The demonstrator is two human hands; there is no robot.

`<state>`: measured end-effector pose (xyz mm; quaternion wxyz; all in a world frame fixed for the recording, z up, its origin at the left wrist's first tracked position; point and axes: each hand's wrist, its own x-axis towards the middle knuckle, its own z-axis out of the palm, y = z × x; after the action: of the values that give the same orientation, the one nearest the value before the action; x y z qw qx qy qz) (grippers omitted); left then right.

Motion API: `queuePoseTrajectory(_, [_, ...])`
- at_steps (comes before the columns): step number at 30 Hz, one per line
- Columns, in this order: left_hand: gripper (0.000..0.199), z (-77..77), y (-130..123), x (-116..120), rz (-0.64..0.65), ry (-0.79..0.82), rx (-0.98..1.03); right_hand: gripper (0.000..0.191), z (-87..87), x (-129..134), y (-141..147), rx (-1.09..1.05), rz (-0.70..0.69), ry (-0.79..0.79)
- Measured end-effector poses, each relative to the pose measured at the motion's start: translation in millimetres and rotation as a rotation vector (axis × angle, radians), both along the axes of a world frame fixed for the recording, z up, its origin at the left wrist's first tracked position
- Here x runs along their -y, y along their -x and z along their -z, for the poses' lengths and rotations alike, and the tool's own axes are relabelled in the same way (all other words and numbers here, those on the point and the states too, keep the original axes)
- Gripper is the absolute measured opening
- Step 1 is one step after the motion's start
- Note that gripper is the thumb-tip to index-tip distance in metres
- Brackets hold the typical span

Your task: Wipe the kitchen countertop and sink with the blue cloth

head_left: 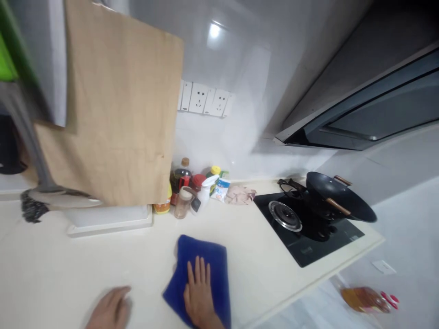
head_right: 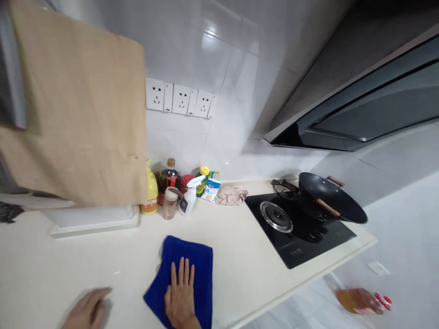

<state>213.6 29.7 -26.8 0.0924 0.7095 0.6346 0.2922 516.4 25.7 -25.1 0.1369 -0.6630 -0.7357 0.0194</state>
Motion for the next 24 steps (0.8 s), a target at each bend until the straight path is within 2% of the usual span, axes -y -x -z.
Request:
queuePoseTrajectory(2, [0.028,-11.3,-36,3,0.151,-0.093,-0.024,0.066,-2.5,21,16,-0.025,-0.063,-0.032])
queuePoseTrajectory(4, [0.025,-12.9,-65,11,0.193,-0.152,-0.068,0.061,1.4,42,10,-0.031,-0.051,-0.082])
queuePoseTrajectory(7, [0.020,-2.7,-90,25,0.190,-0.198,-0.153,0.057,20.6,75,-29,-0.011,0.187,-0.172])
queuePoseTrajectory(9, [0.019,3.0,-96,32,0.200,-0.154,-0.201,0.053,35.9,93,-56,0.011,0.339,-0.174])
queuePoseTrajectory(12, [0.026,-2.9,-99,33,0.230,0.098,-0.210,0.043,47.9,107,-73,-0.006,0.395,-0.075])
queuePoseTrajectory(15, [0.030,-23.2,-97,26,0.251,0.447,-0.087,0.031,40.6,106,-60,-0.118,0.441,-0.037])
queuePoseTrajectory(17, [0.027,-37.6,-88,22,0.255,0.604,0.052,0.029,29.1,102,-46,-0.271,0.485,-0.053])
queuePoseTrajectory(20, [0.026,-51.7,-60,28,0.228,0.682,0.221,0.031,12.2,104,-30,-0.573,0.535,0.015])
queuePoseTrajectory(24, [0.033,-60.4,-10,53,0.163,0.711,0.373,0.042,-2.9,124,-7,-0.966,0.591,0.194])
